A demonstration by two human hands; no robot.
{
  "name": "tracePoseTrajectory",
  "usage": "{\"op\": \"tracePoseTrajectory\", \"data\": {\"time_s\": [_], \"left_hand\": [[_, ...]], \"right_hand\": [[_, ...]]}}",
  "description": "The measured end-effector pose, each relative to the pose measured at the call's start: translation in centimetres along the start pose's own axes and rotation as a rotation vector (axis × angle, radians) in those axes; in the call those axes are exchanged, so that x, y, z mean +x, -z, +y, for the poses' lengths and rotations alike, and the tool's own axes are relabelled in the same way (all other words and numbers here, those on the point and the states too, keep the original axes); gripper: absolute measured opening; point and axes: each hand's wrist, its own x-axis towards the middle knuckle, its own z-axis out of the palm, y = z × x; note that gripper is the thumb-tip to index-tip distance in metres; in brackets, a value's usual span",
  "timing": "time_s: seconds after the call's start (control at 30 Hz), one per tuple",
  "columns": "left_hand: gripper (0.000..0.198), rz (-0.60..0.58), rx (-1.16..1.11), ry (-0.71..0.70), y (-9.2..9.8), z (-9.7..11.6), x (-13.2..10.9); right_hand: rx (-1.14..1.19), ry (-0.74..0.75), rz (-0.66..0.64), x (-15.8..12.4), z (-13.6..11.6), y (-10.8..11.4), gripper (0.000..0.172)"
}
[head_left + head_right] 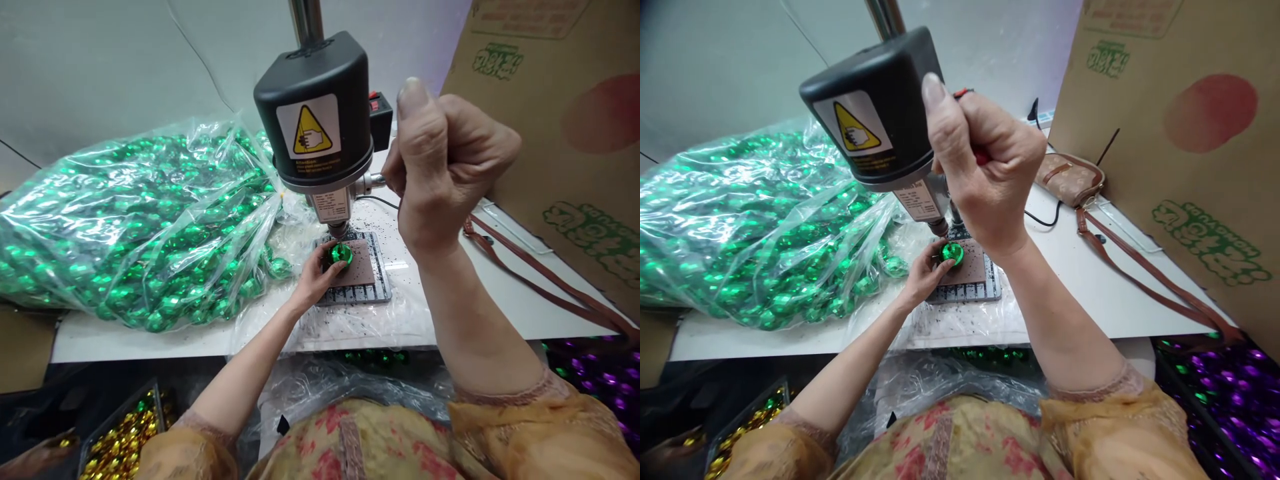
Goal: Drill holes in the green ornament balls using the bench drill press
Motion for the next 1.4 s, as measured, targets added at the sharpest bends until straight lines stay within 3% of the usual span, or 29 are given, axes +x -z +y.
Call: {"op": "tracePoseTrajectory", "data": {"time_s": [0.17,0.33,0.57,0.77,1.2,1.4], "left_hand": [[0.055,0.035,0.175,0.003,-0.5,0.6,-0.2],[0.052,0.068,0.196,0.003,-1.0,0.9,-0.1],[0.051,0.060,0.164,0.022,-1.2,1.3,-0.3],[0.051,0.050,0.174,0.004,-1.2,1.3,-0.4],[0.049,0.069,0.161,-0.026,-1.2,1.3,-0.5],[0.050,0.062,0.172,-0.025,-1.2,1.3,-0.5]], "right_hand": [[0.063,0.081,0.026,1.0,0.5,-0.6,0.047],[0.067,0.074,-0.001,1.7,0.9,-0.9,0.044],[0.050,0.131,0.100,-0.6,0.6,-0.4,0.047],[0.053,0.166,0.095,-2.5,1.6,0.5,0.048],[0.048,0.270,0.106,-3.7,3.2,1.0,0.056],[0.037,0.271,0.184,-4.0,3.3,0.7,0.059]]}}
